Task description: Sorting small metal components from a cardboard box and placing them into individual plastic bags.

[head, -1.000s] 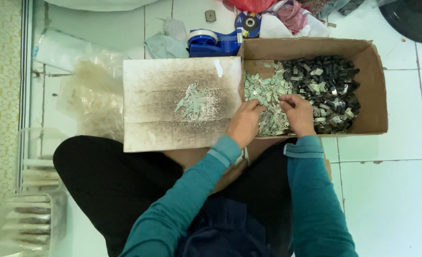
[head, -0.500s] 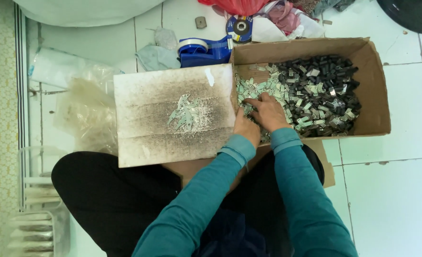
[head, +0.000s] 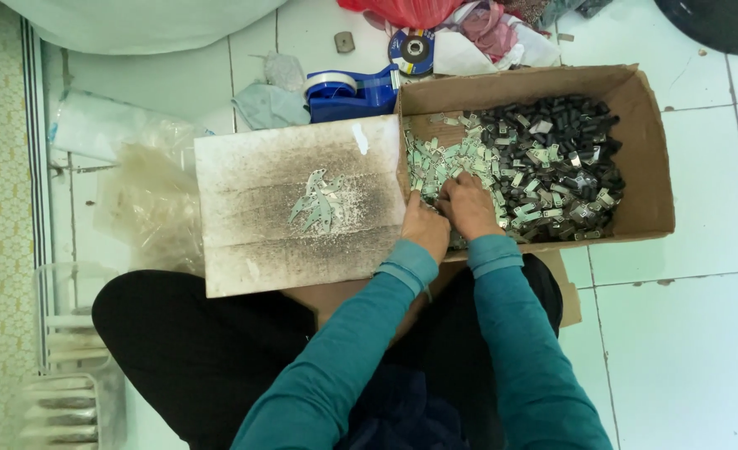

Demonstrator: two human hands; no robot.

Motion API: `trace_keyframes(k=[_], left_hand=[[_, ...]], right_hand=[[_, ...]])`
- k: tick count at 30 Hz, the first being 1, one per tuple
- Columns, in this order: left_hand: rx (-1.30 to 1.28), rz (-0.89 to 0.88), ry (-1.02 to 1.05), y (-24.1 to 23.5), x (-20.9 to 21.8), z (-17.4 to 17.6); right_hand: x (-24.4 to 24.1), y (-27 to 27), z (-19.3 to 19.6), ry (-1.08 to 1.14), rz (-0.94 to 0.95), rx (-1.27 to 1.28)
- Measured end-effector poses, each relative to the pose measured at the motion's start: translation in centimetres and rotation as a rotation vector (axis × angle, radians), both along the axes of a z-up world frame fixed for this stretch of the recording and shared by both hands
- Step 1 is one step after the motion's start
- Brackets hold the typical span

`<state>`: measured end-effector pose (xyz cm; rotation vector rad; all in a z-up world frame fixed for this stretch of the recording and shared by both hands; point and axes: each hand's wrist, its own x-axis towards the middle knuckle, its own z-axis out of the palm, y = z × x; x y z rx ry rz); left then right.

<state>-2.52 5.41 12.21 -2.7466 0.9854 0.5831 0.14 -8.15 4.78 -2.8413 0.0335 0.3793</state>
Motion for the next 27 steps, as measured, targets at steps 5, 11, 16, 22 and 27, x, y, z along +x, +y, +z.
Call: trace_keyframes(k=[5,11,16,22,27], left_hand=[[-0.530,-0.026,-0.227,1.9,-0.3,-2.2],[-1.197,0.045,-0.234,6.4,-2.7,0.1],[-1.295,0.261,-0.060,15.1,-4.7,1.9],[-0.960,0.416,-0.496,27.5,-5.0,3.3],[-0.664,0.332,-0.645,31.2,-4.1,-0.5]], right_hand=[[-1.3,-0.7,0.4,-0.065,-0.091,0.205],[-3.0,1.7,7.2,-0.236,-0.281,0.580],[-3.6,9.3,10.6,-0.334,-0.285,0.692],[-4.1,17.3,10.5,-0.441,-0.091,0.696],[-6.5,20.7,7.0,-0.703,0.171,0.134]])
